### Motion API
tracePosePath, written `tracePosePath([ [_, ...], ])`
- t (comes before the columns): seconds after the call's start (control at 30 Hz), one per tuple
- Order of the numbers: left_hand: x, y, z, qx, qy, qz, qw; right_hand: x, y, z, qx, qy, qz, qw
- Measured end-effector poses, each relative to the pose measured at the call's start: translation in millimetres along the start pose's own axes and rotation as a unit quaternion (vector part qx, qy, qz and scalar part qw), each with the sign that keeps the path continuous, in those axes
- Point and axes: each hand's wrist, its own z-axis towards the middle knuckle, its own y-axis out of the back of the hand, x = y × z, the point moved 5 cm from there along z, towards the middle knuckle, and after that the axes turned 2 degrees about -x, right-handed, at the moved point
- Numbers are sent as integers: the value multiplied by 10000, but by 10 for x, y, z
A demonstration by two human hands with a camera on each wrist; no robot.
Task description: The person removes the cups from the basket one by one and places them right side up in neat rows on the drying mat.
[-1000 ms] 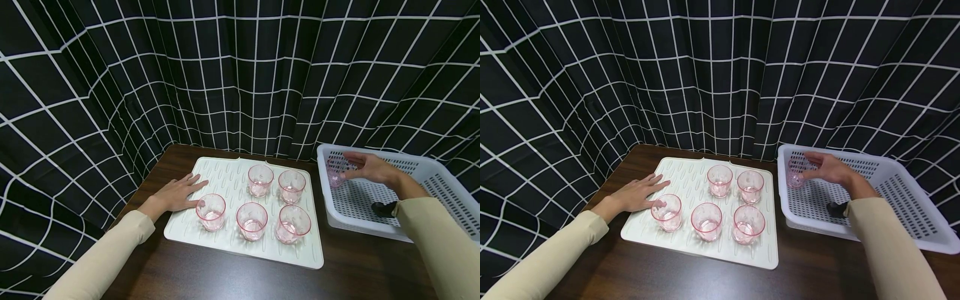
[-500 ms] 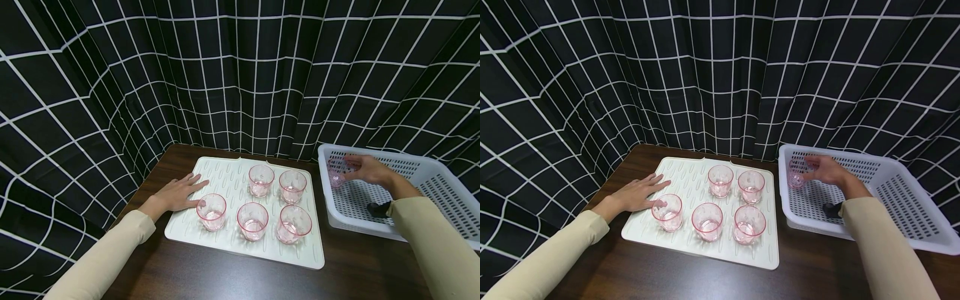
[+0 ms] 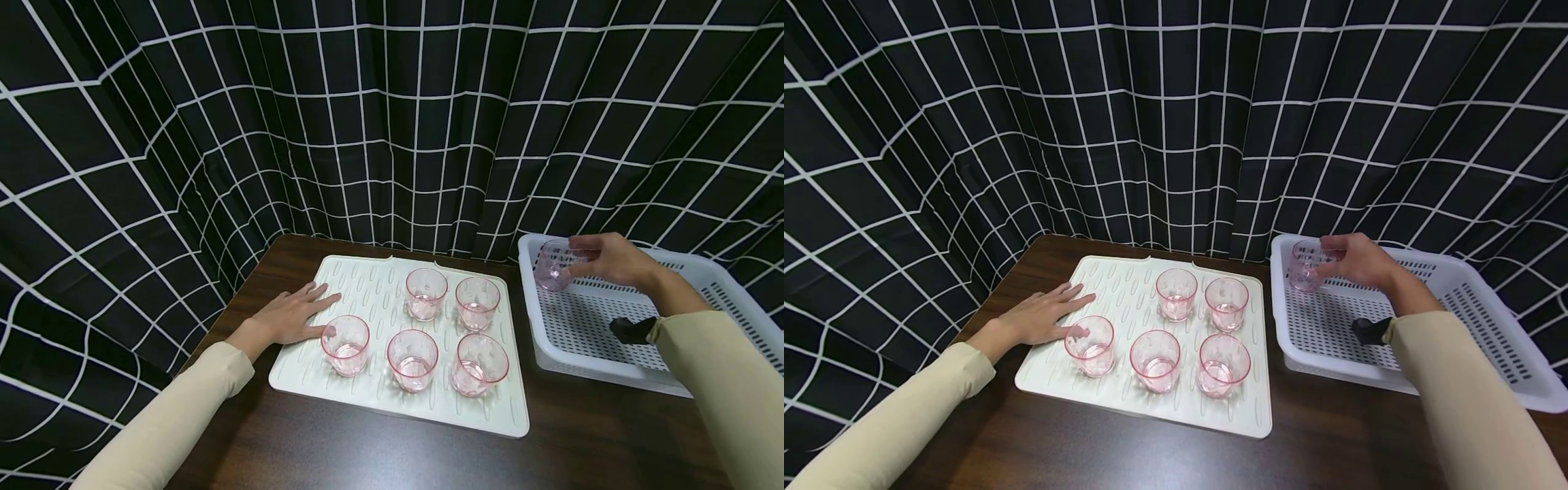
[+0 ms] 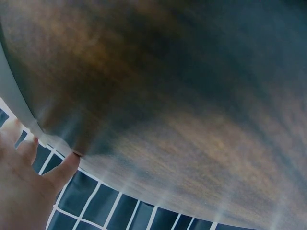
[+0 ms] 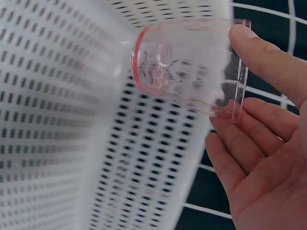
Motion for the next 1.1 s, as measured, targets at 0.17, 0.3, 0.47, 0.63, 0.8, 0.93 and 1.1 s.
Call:
tracePosePath([
  [0.17,3,1,-6,5,27,-14,10000,229,178,-30,-146,138,50,9998],
  [0.3,16,-11,-3,-38,12,2,10000,440,243,-49,-225,367,1,9991],
  [0.47,19,-18,5,-77,-28,-5,10000,663,260,-57,-296,624,-196,9974],
  [0.63,17,-18,2,-61,-36,13,10000,911,248,-64,-291,811,-179,9961],
  [0.8,15,-22,-10,-90,-37,-9,10000,1224,152,-31,-301,1044,-77,9941],
  [0.93,18,-27,-11,-125,-31,-17,9999,1539,14,-10,-304,1340,108,9905],
  [1.1,-8,0,-10,-99,-45,2,9999,1904,-219,43,-232,1730,249,9843],
])
